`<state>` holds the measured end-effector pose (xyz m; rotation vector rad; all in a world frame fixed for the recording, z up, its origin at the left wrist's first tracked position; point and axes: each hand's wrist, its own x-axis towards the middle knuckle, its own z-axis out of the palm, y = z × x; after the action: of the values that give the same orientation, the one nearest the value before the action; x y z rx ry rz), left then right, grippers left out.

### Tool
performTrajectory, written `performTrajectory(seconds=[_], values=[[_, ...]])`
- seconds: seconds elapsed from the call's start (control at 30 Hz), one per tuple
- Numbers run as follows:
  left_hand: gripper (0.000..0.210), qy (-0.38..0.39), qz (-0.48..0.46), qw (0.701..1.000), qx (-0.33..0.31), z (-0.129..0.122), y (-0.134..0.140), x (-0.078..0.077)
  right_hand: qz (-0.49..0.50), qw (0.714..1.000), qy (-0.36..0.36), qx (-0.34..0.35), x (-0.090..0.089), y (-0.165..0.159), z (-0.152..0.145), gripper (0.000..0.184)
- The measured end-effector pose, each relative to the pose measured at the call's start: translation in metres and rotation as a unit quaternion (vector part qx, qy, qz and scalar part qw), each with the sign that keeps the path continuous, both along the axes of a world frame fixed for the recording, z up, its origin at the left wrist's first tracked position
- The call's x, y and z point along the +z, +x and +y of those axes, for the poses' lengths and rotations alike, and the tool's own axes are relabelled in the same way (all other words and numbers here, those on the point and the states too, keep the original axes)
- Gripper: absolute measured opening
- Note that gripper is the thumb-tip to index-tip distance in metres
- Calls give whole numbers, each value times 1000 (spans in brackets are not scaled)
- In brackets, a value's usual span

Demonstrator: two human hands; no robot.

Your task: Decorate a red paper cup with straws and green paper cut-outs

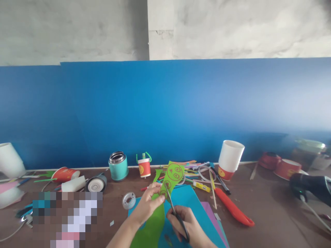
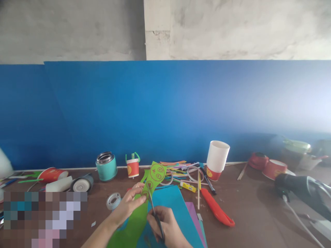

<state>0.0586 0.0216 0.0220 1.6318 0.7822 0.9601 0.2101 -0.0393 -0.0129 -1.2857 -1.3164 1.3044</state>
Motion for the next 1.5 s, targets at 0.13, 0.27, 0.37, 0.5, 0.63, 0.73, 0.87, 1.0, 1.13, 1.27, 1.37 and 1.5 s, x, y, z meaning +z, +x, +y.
performTrajectory(seconds=[0.13,0.27,0.37,0.5,0.63,0.73,0.87,1.0,1.13,1.27,1.37,1.5], values=[[24,-4,-7,1000,11,-9,13,1,4,1000,9,-5,0,0,1,41],[28,3,-9,996,83,-18,24,0,56,998,29,-9,-4,0,2,45],[26,2,-11,996,85,-19,25,-2,81,996,41,-16,-8,0,1,51],[24,-8,-12,999,44,-15,20,-5,80,996,36,-26,-7,0,-1,66],[25,-38,-2,998,39,-10,14,-5,67,997,17,-40,0,0,-4,71],[31,-56,-6,998,34,-9,12,-4,59,997,9,-41,3,-1,-4,66],[39,-69,-17,997,29,-8,11,-4,64,997,2,-43,3,-2,-5,66],[38,-70,-21,997,16,-7,9,-4,66,997,-4,-49,4,-3,-6,62],[39,-73,-21,997,12,-4,6,-5,69,997,-5,-44,6,-2,-7,58],[34,-63,-4,998,-10,-1,2,-4,63,998,-5,-31,7,-2,-6,57],[26,-39,7,999,-32,1,-1,-2,61,998,-3,-23,7,-2,-6,57],[24,-34,4,998,-50,2,-3,0,56,998,-14,-21,9,-2,-8,59]])
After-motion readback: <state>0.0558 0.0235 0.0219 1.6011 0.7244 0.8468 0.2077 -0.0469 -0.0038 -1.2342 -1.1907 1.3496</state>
